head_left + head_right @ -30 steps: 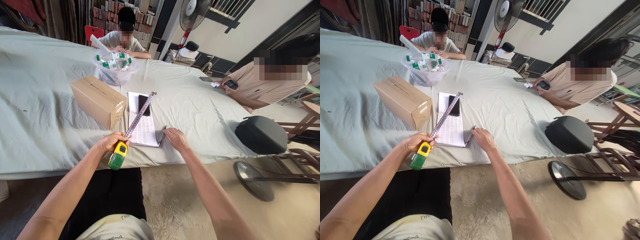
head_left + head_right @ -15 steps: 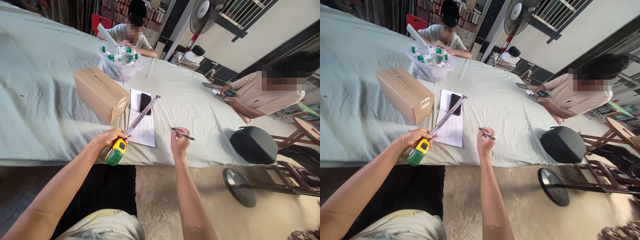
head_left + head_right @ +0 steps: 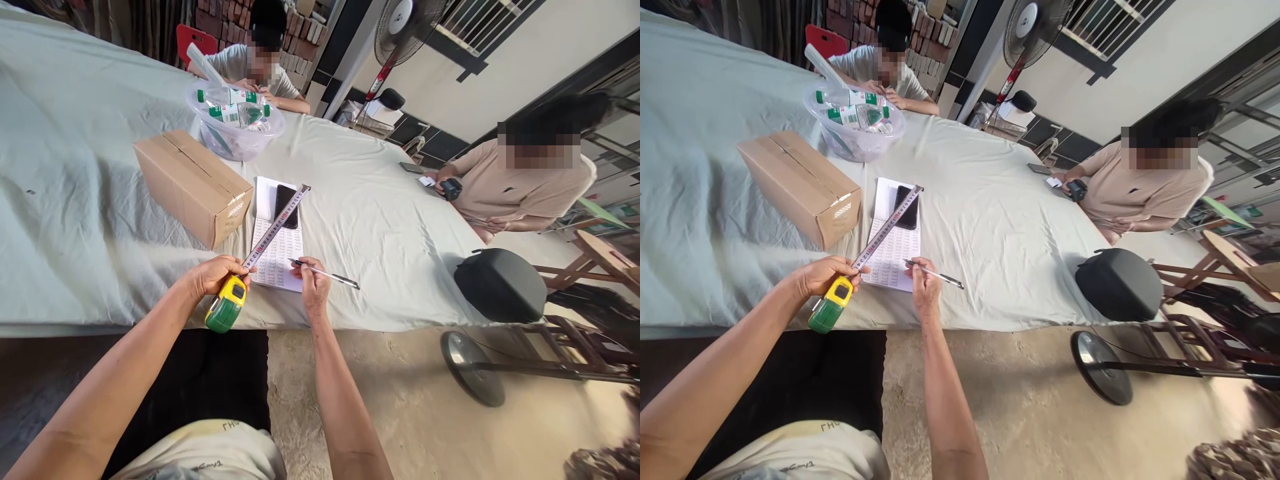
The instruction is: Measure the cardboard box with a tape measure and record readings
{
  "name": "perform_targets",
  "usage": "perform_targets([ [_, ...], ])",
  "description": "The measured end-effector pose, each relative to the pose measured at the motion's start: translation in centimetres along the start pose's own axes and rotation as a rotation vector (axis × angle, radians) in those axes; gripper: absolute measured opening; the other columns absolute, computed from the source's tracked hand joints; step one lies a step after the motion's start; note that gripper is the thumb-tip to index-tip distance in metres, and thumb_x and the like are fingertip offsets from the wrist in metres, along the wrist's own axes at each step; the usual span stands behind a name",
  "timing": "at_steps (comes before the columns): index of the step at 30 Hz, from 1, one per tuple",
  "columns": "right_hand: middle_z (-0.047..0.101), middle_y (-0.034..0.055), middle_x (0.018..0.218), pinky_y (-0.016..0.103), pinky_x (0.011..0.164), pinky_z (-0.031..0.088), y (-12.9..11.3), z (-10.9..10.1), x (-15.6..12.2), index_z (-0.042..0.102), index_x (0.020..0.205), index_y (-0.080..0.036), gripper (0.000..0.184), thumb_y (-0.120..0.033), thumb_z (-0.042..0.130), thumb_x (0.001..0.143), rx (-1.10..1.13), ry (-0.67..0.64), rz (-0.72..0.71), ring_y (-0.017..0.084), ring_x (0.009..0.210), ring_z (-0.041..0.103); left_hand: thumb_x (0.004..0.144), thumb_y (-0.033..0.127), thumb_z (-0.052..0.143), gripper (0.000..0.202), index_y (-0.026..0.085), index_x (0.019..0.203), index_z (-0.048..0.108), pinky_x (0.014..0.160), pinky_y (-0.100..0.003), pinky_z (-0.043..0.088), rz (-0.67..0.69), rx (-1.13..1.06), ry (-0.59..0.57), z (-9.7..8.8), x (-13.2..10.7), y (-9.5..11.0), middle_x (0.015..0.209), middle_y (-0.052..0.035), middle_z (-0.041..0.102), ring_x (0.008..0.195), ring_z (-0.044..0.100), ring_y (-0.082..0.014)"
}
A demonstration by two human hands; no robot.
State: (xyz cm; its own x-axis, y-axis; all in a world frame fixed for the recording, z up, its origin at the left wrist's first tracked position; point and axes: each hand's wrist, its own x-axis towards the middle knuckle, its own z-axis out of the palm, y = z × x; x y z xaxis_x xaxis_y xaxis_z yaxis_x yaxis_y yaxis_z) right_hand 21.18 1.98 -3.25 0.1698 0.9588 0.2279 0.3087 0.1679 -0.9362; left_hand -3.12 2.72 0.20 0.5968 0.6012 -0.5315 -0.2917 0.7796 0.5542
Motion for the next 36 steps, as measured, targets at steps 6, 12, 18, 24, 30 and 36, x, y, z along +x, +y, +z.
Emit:
perform_targets([
  [6,0.060,-0.0015,0.071,0.030,0.061,0.049,-0.17,0.18,-0.04,0.052,0.084,-0.021,0.014,-0.035,0.055,0.081,-0.144,0.073,0.006,0.015,0.060,0.060,0.076,0.006,0.059,0.014,0.007,0.089,0.065,0.051,-0.027,0.050,0.001,-0.012,-0.008,0.05,-0.09,0.12,0.057,-0.0055,0.061,0.052,0.061,-0.0171],
  [12,0.055,-0.0039,0.061,0.027,0.054,0.042,-0.06,0.07,0.18,0.052,0.078,-0.022,0.012,-0.034,0.056,0.078,-0.179,0.027,0.005,0.014,0.054,0.052,0.075,0.006,0.060,0.017,0.007,0.091,0.065,0.051,-0.028,0.050,0.013,-0.015,-0.012,-0.03,-0.03,0.01,0.057,-0.0051,0.061,0.053,0.061,-0.0178],
  [18,0.058,-0.0024,0.065,0.028,0.054,0.041,-0.13,0.10,0.30,0.053,0.077,-0.022,0.012,-0.034,0.055,0.079,-0.201,0.017,0.005,0.015,0.055,0.051,0.076,0.006,0.057,0.021,0.007,0.095,0.065,0.052,-0.028,0.050,0.014,-0.010,-0.001,-0.11,-0.06,-0.04,0.058,-0.0050,0.061,0.053,0.060,-0.0174],
  [24,0.059,-0.0015,0.067,0.028,0.056,0.041,-0.17,0.14,0.28,0.053,0.077,-0.022,0.012,-0.034,0.055,0.080,-0.216,0.013,-0.002,0.015,0.057,0.052,0.077,0.006,0.054,0.023,0.007,0.099,0.064,0.052,-0.028,0.050,0.013,-0.012,0.008,0.12,-0.18,0.05,0.057,-0.0047,0.061,0.053,0.060,-0.0174],
  [30,0.058,-0.0018,0.066,0.027,0.057,0.039,-0.15,0.27,0.30,0.053,0.076,-0.022,0.010,-0.030,0.055,0.080,-0.239,0.008,-0.026,0.015,0.057,0.051,0.077,0.004,0.053,0.022,0.007,0.097,0.063,0.050,-0.028,0.049,0.018,-0.027,0.014,0.24,-0.29,-0.01,0.056,-0.0053,0.061,0.052,0.060,-0.0180],
  [36,0.055,-0.0028,0.065,0.027,0.057,0.038,-0.22,0.37,0.35,0.053,0.075,-0.022,0.009,-0.029,0.055,0.080,-0.252,0.003,-0.046,0.014,0.058,0.049,0.077,0.004,0.053,0.020,0.008,0.094,0.063,0.052,-0.028,0.050,0.023,-0.031,0.011,0.25,-0.41,-0.02,0.057,-0.0053,0.061,0.053,0.060,-0.0177],
])
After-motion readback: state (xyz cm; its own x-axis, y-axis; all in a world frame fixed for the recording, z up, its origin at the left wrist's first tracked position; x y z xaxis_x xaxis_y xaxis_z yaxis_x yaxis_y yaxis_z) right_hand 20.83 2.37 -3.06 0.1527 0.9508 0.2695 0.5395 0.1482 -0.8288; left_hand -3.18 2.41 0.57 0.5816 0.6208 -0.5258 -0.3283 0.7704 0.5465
